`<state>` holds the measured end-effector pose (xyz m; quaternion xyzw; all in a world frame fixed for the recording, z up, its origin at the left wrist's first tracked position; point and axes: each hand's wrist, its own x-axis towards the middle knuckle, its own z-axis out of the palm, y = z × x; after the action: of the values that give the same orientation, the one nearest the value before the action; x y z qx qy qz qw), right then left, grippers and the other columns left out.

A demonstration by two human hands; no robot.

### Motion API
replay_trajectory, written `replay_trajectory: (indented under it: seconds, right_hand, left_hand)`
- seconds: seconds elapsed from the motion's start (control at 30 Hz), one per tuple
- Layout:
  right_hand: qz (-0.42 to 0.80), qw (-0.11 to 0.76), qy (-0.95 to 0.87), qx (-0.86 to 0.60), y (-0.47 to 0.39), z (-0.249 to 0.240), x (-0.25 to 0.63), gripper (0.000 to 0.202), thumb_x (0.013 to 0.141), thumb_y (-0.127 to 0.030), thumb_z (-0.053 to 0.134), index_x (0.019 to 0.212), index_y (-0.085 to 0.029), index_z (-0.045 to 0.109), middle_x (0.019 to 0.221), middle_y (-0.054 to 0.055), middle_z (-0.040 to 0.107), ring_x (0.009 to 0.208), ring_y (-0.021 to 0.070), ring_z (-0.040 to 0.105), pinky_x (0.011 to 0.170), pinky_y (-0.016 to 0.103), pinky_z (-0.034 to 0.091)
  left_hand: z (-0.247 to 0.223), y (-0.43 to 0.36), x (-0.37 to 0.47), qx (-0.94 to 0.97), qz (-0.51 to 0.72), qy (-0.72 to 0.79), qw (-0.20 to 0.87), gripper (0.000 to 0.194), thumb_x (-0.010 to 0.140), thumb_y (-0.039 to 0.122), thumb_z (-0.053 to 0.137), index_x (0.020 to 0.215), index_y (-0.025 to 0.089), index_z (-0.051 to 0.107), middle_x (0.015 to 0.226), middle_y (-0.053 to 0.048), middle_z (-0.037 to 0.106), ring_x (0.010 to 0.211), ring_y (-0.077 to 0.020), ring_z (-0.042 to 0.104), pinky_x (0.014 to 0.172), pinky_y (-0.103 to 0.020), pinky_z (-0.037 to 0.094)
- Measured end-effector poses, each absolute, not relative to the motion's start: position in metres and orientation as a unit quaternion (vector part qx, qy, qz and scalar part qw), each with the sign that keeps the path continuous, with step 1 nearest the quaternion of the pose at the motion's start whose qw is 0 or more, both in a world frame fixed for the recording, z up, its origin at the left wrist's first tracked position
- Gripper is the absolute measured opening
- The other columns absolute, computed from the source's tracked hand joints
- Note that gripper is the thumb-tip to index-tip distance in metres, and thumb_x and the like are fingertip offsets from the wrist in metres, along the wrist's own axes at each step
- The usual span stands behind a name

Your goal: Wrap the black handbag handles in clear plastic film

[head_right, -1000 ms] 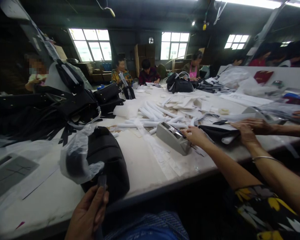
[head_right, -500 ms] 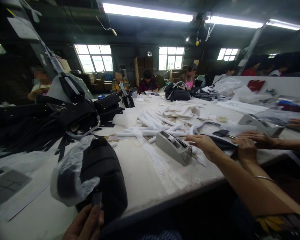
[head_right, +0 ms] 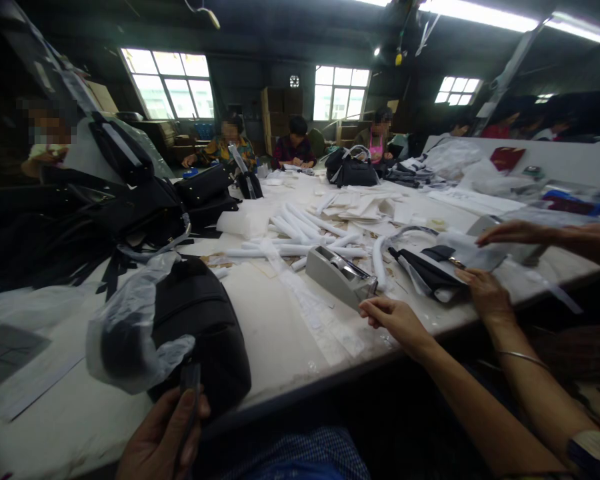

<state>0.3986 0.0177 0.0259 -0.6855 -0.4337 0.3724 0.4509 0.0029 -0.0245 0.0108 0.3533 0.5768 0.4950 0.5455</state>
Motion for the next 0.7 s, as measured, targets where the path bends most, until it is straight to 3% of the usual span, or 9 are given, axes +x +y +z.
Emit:
replay_trajectory:
  seconds: [0.1, 0.23, 0.37, 0.5, 0.7]
  right_hand:
    - [0.44, 0.415, -0.521, -0.603, 0.005, 0.039, 0.33, 0.042, 0.077, -0.057, 0.074, 0.086, -0.016, 0.075, 0.079, 0.007, 0.071, 0.063, 0.0132, 0.058, 0.065, 0.027, 0.05]
    - [0.553, 0.341, -0.591, -0.478, 0.001, 0.058, 0.236, 0.037, 0.084, -0.054, 0.067, 0.084, -0.017, 0.074, 0.075, 0.005, 0.07, 0.061, 0.0135, 0.06, 0.061, 0.026, 0.05]
    - [0.586, 0.319, -0.615, -0.419, 0.012, 0.065, 0.173, 0.039, 0.084, -0.054, 0.067, 0.077, -0.016, 0.071, 0.067, 0.003, 0.068, 0.057, 0.011, 0.058, 0.054, 0.021, 0.046]
    - [0.55, 0.28, -0.64, -0.458, 0.027, 0.068, 0.148, 0.043, 0.083, -0.053, 0.067, 0.062, -0.016, 0.067, 0.054, 0.002, 0.062, 0.047, 0.0095, 0.053, 0.045, 0.02, 0.04]
    - [0.534, 0.205, -0.653, -0.497, 0.039, 0.078, 0.143, 0.051, 0.077, -0.06, 0.071, 0.051, -0.017, 0.061, 0.047, 0.002, 0.059, 0.039, 0.0095, 0.049, 0.04, 0.021, 0.037]
  left_hand:
    - [0.012, -0.029, 0.005, 0.373, 0.514, 0.555, 0.537, 0.043, 0.079, 0.061, 0.07, 0.083, 0.018, 0.065, 0.068, 0.001, 0.062, 0.04, -0.0029, 0.034, 0.035, -0.013, 0.023]
    - [0.018, -0.032, 0.009, 0.401, 0.522, 0.543, 0.523, 0.038, 0.085, 0.056, 0.066, 0.084, 0.018, 0.065, 0.071, 0.001, 0.063, 0.04, -0.0038, 0.037, 0.036, -0.015, 0.027]
    - [0.02, -0.032, 0.009, 0.409, 0.537, 0.531, 0.511, 0.039, 0.085, 0.056, 0.066, 0.091, 0.017, 0.067, 0.069, 0.0, 0.063, 0.041, -0.0055, 0.04, 0.038, -0.017, 0.029]
    - [0.016, -0.033, 0.006, 0.43, 0.542, 0.525, 0.497, 0.037, 0.089, 0.053, 0.063, 0.099, 0.018, 0.069, 0.064, 0.002, 0.059, 0.043, -0.0074, 0.041, 0.041, -0.019, 0.031]
    - [0.017, -0.036, 0.0, 0.479, 0.527, 0.538, 0.451, 0.03, 0.092, 0.046, 0.06, 0.095, 0.019, 0.071, 0.074, -0.002, 0.065, 0.048, -0.0102, 0.045, 0.045, -0.022, 0.036]
